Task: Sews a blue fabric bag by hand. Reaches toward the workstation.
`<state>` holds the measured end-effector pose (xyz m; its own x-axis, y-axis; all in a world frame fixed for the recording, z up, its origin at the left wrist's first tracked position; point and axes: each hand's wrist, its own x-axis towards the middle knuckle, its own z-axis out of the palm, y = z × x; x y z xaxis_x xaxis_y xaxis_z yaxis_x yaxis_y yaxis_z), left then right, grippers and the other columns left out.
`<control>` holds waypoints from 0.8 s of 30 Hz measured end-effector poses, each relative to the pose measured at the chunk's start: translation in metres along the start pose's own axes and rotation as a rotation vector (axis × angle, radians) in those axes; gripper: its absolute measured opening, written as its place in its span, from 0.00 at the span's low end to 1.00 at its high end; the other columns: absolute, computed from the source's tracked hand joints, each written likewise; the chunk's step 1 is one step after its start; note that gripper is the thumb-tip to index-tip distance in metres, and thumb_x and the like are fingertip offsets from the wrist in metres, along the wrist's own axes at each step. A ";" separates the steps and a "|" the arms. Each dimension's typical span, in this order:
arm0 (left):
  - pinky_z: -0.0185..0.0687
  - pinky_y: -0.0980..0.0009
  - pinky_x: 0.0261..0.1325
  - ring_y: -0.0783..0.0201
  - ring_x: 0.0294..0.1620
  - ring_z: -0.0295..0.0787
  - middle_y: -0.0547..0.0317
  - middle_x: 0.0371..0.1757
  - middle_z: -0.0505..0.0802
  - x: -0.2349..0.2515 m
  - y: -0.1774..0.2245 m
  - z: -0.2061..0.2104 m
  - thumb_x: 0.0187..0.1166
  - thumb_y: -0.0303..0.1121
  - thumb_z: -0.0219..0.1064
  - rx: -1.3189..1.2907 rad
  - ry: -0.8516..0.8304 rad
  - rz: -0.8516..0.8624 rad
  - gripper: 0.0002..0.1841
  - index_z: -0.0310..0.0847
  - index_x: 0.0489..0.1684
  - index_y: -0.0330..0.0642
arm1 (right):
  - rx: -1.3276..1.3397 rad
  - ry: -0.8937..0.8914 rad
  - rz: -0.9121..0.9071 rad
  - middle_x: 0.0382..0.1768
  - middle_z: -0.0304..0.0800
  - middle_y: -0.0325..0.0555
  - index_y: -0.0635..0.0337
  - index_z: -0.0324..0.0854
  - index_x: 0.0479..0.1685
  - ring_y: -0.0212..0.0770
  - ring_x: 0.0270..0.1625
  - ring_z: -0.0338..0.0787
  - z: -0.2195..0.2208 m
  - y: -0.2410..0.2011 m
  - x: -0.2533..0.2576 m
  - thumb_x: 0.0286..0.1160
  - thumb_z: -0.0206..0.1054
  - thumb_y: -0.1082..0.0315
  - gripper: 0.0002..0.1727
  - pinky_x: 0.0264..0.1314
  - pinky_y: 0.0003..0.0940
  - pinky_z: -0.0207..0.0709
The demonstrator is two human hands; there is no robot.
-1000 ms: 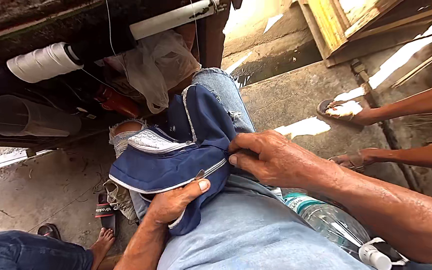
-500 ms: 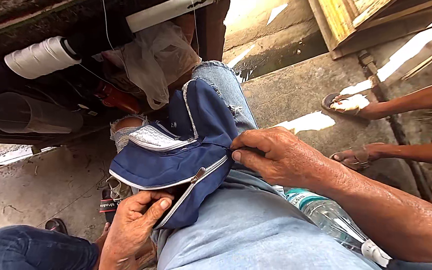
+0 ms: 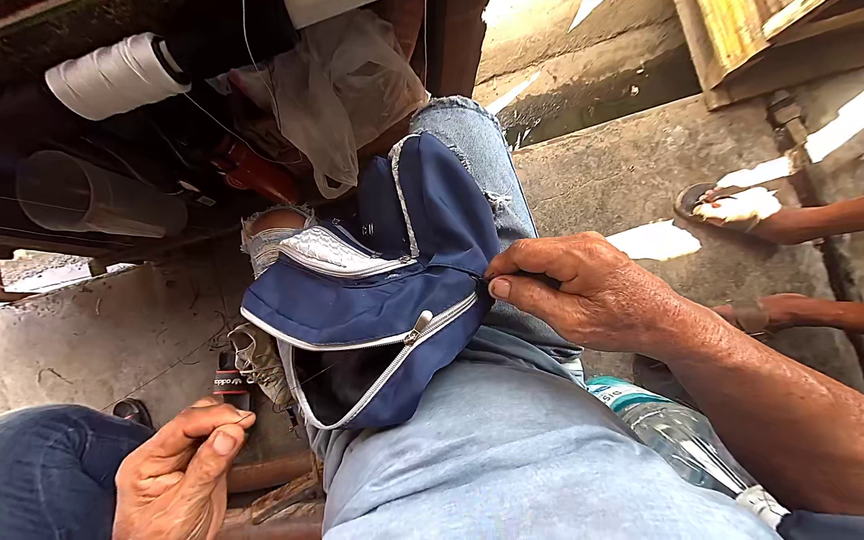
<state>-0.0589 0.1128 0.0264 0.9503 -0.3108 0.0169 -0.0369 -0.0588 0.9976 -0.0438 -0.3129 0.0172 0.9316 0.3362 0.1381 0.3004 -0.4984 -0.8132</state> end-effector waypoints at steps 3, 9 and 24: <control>0.89 0.76 0.46 0.66 0.50 0.91 0.61 0.67 0.89 0.008 0.028 0.019 0.81 0.38 0.71 -0.275 -0.046 0.123 0.06 0.94 0.42 0.52 | -0.001 -0.012 0.001 0.28 0.85 0.28 0.55 0.89 0.41 0.18 0.29 0.80 0.002 -0.001 0.003 0.81 0.61 0.66 0.11 0.29 0.15 0.75; 0.81 0.83 0.32 0.78 0.30 0.85 0.68 0.39 0.92 0.033 -0.009 0.052 0.85 0.39 0.66 -0.329 -0.198 -0.076 0.08 0.91 0.45 0.49 | -0.099 -0.103 0.061 0.25 0.83 0.25 0.50 0.87 0.43 0.19 0.26 0.79 0.001 -0.003 0.005 0.77 0.61 0.64 0.09 0.26 0.19 0.74; 0.79 0.90 0.55 0.93 0.44 0.84 0.80 0.34 0.90 0.088 -0.011 0.150 0.69 0.20 0.71 0.157 -0.101 -0.255 0.06 0.85 0.37 0.41 | -0.173 -0.154 0.080 0.21 0.80 0.28 0.49 0.84 0.30 0.24 0.26 0.80 0.002 -0.005 0.020 0.74 0.61 0.66 0.08 0.24 0.26 0.70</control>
<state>-0.0209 -0.0568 0.0070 0.8998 -0.3598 -0.2468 0.1433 -0.2905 0.9461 -0.0269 -0.3018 0.0233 0.9158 0.4011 -0.0215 0.2696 -0.6535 -0.7073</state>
